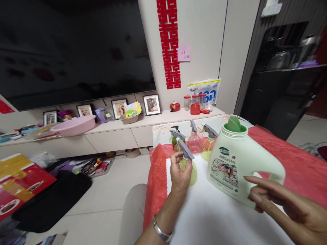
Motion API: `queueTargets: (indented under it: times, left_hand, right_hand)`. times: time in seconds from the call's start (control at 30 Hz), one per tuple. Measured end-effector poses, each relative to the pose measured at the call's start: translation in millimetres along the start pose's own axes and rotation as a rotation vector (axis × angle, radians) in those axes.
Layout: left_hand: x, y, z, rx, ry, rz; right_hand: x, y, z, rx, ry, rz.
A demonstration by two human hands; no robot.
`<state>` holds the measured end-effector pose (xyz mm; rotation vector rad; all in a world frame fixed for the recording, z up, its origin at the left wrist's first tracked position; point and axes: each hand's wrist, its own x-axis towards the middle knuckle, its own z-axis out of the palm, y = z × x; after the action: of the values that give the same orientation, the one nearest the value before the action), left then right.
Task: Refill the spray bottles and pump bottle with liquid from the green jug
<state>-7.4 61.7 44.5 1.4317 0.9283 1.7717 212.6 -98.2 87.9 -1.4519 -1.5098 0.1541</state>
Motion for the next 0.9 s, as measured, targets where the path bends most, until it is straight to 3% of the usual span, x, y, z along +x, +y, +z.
queueTargets:
  times: [0.1,0.37,0.73,0.9]
  left_hand:
    - [-1.4,1.3,-4.8,0.052,-0.025,-0.020]
    - [-6.5,-3.0,-11.0,0.071,-0.124,-0.009]
    - [-2.6,-6.0,-10.0,0.105,-0.145,0.003]
    - [-5.1,-6.7,-10.8,0.068,-0.139,-0.012]
  right_hand:
    - [4.4,-8.0,2.8,0.016,-0.022,-0.084]
    - [5.1,-11.1,5.5,0.049,-0.077,-0.072]
    - [2.8,-15.4,48.9,0.141,-0.423,0.076]
    - [0.3,-12.0,55.6,0.129,-0.490,0.127]
